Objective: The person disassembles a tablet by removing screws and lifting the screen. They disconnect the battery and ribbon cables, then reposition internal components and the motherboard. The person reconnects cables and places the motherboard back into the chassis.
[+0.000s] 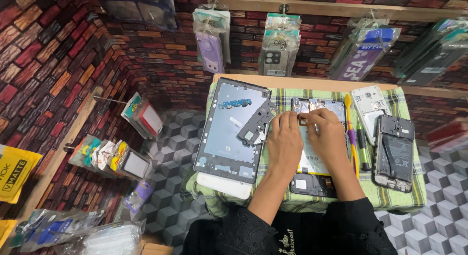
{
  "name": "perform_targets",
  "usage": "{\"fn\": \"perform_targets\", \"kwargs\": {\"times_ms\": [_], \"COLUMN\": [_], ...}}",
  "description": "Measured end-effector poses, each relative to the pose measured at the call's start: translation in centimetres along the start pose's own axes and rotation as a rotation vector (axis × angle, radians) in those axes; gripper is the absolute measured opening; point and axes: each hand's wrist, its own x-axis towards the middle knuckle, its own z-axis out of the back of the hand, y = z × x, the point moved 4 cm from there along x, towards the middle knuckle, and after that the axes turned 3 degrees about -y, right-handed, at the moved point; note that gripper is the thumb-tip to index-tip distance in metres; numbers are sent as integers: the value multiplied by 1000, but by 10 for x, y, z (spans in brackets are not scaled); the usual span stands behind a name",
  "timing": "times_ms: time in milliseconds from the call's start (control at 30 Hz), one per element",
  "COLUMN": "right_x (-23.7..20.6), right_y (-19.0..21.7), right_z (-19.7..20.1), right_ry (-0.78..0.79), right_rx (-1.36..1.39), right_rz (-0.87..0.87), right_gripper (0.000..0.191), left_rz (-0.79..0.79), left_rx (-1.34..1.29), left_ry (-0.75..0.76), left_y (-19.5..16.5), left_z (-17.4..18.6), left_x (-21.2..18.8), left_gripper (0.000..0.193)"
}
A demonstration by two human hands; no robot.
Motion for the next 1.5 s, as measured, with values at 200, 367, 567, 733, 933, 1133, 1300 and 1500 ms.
{"fn": "perform_targets", "kwargs": {"times_ms": [200, 367, 567, 733, 933, 1133, 1300, 1500], "right_x": [-3, -8, -2, 12, 10, -1, 3, 2], "right_y": [6, 16, 29, 29, 34, 8, 1, 0], "right_z": [1, -3, -9, -17, -13, 17, 16, 16], "right_ry": [21, 55, 173, 214, 201, 48, -14, 8], "right_rx": [-78, -299, -499, -512, -541, -62, 68, 118], "right_rz": [61, 151, 239, 191, 220, -82, -108, -245], "right_gripper": [24, 24, 23, 9, 14, 21, 24, 27], "left_rz": [-2, -5, 6, 124, 183, 116, 114, 95], "left_rx": [-2, -38, -118, -218, -247, -174, -160, -135], "left_ry": [6, 31, 18, 94, 119, 91, 100, 87], "left_y": [1, 1, 3, 6, 1, -11, -6, -6], "left_z": [-1, -4, -2, -5, 0, -1, -8, -5], "left_x": [-1, -4, -4, -5, -2, -3, 1, 2], "left_gripper": [33, 37, 46, 53, 55, 51, 53, 45]}}
